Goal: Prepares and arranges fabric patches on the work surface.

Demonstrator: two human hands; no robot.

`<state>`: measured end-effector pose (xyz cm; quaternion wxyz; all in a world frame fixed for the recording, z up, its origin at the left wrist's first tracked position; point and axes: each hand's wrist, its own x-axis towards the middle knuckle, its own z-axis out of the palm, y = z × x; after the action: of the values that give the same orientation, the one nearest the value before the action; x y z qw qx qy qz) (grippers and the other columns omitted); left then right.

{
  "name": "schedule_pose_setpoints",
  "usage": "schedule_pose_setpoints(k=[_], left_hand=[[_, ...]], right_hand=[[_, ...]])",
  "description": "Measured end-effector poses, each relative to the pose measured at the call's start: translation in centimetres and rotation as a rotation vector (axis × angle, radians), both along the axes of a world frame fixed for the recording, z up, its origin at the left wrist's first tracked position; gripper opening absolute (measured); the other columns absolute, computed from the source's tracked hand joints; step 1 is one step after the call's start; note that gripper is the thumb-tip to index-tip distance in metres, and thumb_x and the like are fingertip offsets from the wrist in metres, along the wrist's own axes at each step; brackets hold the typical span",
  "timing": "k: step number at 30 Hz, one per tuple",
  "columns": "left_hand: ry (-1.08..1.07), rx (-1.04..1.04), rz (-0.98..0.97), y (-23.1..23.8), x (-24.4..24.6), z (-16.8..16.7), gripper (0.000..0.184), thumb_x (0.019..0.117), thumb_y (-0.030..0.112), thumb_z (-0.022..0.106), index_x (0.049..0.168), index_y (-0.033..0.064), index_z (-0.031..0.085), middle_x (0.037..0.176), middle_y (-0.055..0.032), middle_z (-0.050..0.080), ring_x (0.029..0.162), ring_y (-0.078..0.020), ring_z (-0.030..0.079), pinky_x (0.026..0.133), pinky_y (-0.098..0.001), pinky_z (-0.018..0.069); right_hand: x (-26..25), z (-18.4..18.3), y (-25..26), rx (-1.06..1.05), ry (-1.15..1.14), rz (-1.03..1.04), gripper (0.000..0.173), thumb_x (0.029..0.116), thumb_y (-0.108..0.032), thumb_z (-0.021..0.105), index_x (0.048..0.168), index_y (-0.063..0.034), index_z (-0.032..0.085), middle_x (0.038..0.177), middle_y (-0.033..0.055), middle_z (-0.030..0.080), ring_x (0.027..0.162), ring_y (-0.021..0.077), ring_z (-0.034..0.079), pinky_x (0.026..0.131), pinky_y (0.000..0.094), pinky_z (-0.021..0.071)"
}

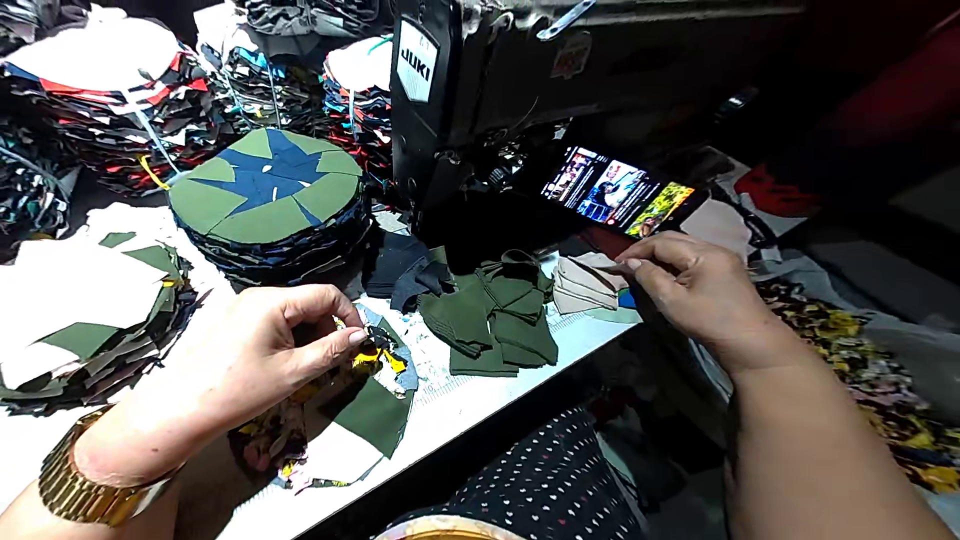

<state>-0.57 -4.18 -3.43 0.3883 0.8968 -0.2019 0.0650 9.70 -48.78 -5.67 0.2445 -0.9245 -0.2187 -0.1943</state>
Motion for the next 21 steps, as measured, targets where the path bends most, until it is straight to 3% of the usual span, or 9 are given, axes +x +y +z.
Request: schedule_pose_setpoints(k=[2,4,6,8,11,15,17,19,21], left_hand=[[0.002,-0.011,0.009,-0.1,-0.1,0.1,0.013,0.0951,0.035,0.067,0.098,0.0242,0.073,0.066,0.0138,0.063,0.054,0.0011,0.057,0.046,-0.0156,0.0468],[0.010,-0.043,0.014,-0.3,-0.2,0.3,0.014,0.0960,0.033,0.067,0.103,0.0223,0.073,0.071,0.0131,0.066,0.058,0.0002,0.060,0.049,-0.0157,0.0493],[0.022,-0.088,0.027,-0.5,-0.4,0.6,0.015,0.0970,0.030,0.067,0.108,0.0209,0.073,0.079,0.0118,0.069,0.063,-0.0011,0.063,0.052,-0.0163,0.0524],[0.040,-0.156,0.033,-0.6,-0.5,0.9,0.017,0.0979,0.027,0.066,0.112,0.0192,0.072,0.087,0.0099,0.070,0.071,-0.0035,0.066,0.058,-0.0183,0.0549],[0.067,-0.333,-0.013,-1.1,-0.5,1.0,0.024,0.0970,0.022,0.068,0.119,0.0137,0.070,0.103,0.0051,0.073,0.087,-0.0071,0.069,0.073,-0.0213,0.0597],[0.188,-0.448,-0.069,-2.2,-1.2,1.5,0.046,0.0965,0.024,0.067,0.139,0.0082,0.059,0.128,-0.0003,0.068,0.107,-0.0074,0.067,0.087,-0.0232,0.0578],[0.293,-0.483,-0.162,-2.5,-1.5,1.8,0.054,0.0963,0.023,0.067,0.145,0.0049,0.052,0.134,-0.0039,0.065,0.117,-0.0098,0.063,0.096,-0.0270,0.0544],[0.379,-0.552,-0.264,-2.7,-1.6,1.7,0.045,0.0960,0.013,0.067,0.138,-0.0002,0.058,0.123,-0.0069,0.068,0.111,-0.0101,0.065,0.095,-0.0264,0.0548],[0.414,-0.570,-0.333,-2.4,-1.2,1.4,0.020,0.0938,0.002,0.069,0.113,-0.0015,0.068,0.098,-0.0042,0.070,0.089,-0.0064,0.067,0.081,-0.0214,0.0565]], right_hand=[[0.3,1.2,0.4,0.020,-0.070,-0.044,0.025,0.1025,-0.008,0.051,0.106,0.0074,0.070,0.104,0.0253,0.068,0.097,0.0333,0.066,0.090,0.0501,0.0519],[0.3,2.9,1.2,0.076,-0.119,-0.064,0.028,0.1037,-0.011,0.050,0.111,0.0085,0.069,0.103,0.0261,0.068,0.090,0.0281,0.065,0.085,0.0456,0.0527],[-0.2,4.7,2.9,0.163,-0.125,-0.033,0.026,0.1035,-0.014,0.053,0.116,0.0045,0.067,0.102,0.0150,0.067,0.081,0.0080,0.061,0.077,0.0264,0.0527],[-1.3,6.2,5.0,0.269,-0.091,0.054,0.025,0.1012,-0.013,0.058,0.121,-0.0006,0.065,0.103,0.0039,0.068,0.081,-0.0025,0.062,0.075,0.0167,0.0544],[-3.7,7.5,9.0,0.401,0.018,0.224,0.027,0.0985,-0.010,0.062,0.125,-0.0086,0.064,0.099,-0.0052,0.069,0.077,-0.0006,0.065,0.069,0.0159,0.0568],[-6.2,6.8,14.2,0.597,0.196,0.523,0.027,0.0930,-0.008,0.066,0.120,-0.0116,0.067,0.098,-0.0067,0.070,0.079,0.0028,0.068,0.069,0.0166,0.0599],[-7.4,6.3,16.3,0.657,0.257,0.597,0.026,0.0918,-0.007,0.068,0.118,-0.0108,0.068,0.098,-0.0056,0.070,0.078,0.0036,0.067,0.068,0.0160,0.0593],[-8.2,5.5,17.8,0.701,0.300,0.623,0.027,0.0894,-0.005,0.071,0.115,-0.0107,0.069,0.097,-0.0040,0.072,0.078,0.0046,0.068,0.068,0.0164,0.0597],[-8.5,4.5,18.7,0.745,0.319,0.597,0.027,0.0866,-0.002,0.073,0.112,-0.0107,0.071,0.096,-0.0029,0.072,0.079,0.0058,0.069,0.071,0.0177,0.0606]])
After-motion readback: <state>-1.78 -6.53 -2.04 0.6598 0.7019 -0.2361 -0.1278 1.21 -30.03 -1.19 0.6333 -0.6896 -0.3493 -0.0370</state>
